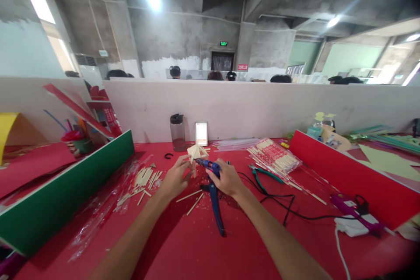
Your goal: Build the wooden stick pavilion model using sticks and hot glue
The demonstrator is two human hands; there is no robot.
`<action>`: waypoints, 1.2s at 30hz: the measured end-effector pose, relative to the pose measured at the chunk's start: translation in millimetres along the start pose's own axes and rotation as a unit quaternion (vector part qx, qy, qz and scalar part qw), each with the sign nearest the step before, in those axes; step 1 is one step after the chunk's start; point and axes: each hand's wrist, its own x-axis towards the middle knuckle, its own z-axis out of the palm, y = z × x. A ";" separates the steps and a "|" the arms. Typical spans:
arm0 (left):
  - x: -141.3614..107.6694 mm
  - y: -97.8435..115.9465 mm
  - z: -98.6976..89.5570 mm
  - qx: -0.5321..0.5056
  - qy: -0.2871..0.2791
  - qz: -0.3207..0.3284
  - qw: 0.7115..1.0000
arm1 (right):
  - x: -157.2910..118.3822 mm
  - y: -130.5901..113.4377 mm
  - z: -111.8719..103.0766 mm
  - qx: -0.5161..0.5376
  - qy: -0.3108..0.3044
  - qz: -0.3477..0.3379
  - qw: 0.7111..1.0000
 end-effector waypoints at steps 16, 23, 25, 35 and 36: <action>1.0 -0.2 -0.1 -0.001 -0.003 -0.009 1.000 | 0.8 -3.5 -3.5 -0.013 -0.026 -0.006 1.000; 1.0 0.9 -0.3 0.010 -0.006 -0.001 1.000 | 0.0 -3.1 -2.6 -0.004 -0.010 -0.002 1.000; 0.7 0.6 -0.3 0.013 -0.008 -0.001 1.000 | 0.0 -3.4 -3.3 -0.004 -0.014 -0.001 1.000; 0.4 -2.1 0.7 0.014 -0.010 -0.003 1.000 | -2.4 -0.8 -6.4 0.007 -0.025 -0.014 1.000; 0.2 -2.4 0.7 0.014 -0.011 -0.003 1.000 | -2.5 -0.5 -6.6 0.007 -0.027 -0.017 0.999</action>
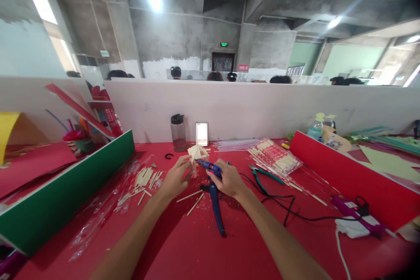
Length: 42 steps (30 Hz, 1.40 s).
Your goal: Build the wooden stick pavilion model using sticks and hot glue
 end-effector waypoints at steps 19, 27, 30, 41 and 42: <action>0.2 1.7 -1.1 -0.003 0.001 0.004 1.000 | 1.5 -1.1 4.4 -0.012 0.006 0.009 1.000; -0.2 0.6 -1.0 0.002 0.009 0.012 1.000 | 1.5 2.1 -7.1 0.019 0.000 0.015 1.000; -0.2 0.9 -1.5 0.004 0.006 0.008 1.000 | 1.6 3.8 -6.4 0.012 -0.006 0.010 1.000; -0.8 0.8 -2.2 -0.021 0.003 0.016 1.000 | 4.2 7.0 -9.4 0.039 -0.032 0.034 0.998; -0.6 1.2 -2.7 -0.022 0.004 0.017 1.000 | 5.0 8.3 -11.6 0.063 -0.043 0.038 0.996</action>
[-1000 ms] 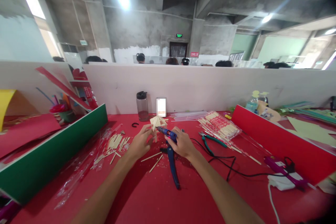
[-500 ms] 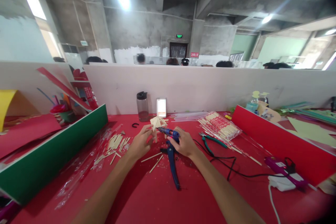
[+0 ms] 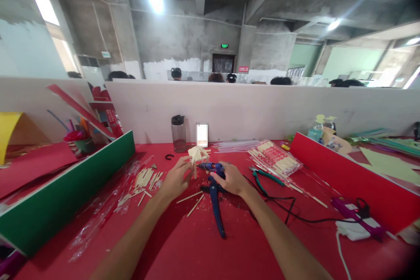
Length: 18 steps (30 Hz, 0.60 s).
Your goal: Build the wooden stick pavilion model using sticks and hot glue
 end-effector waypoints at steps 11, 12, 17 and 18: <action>2.2 1.4 -2.1 0.019 -0.001 -0.035 0.999 | -3.8 40.4 -18.4 0.443 -0.081 0.162 0.878; 2.2 1.5 -2.7 0.020 -0.001 -0.036 0.999 | -5.3 44.0 -20.6 0.474 -0.077 0.167 0.861; 1.9 0.4 -4.3 0.029 0.001 -0.033 0.999 | -9.3 54.5 -35.7 0.548 -0.058 0.195 0.811; 1.8 -0.2 -4.2 0.029 0.001 -0.034 0.999 | -8.5 55.6 -38.8 0.552 -0.041 0.193 0.811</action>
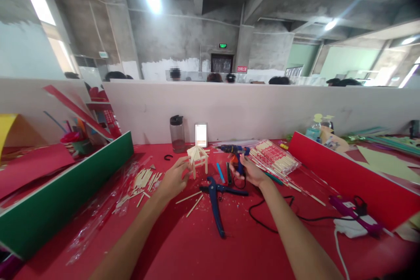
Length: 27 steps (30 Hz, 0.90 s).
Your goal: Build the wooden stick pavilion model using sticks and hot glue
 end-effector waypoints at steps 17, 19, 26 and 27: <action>-0.9 -2.3 1.6 0.038 -0.019 -0.003 0.999 | 14.1 8.5 -40.0 0.034 0.216 -0.080 0.973; -0.8 0.2 0.5 0.042 -0.028 -0.007 0.999 | 16.3 12.7 -41.8 0.007 0.227 -0.070 0.971; -1.6 -4.6 3.1 0.041 -0.023 -0.016 0.999 | 26.3 37.1 -53.7 -0.160 0.314 -0.019 0.935; -1.7 -5.7 3.7 0.040 -0.022 -0.016 0.999 | 27.3 39.8 -54.7 -0.204 0.316 -0.015 0.927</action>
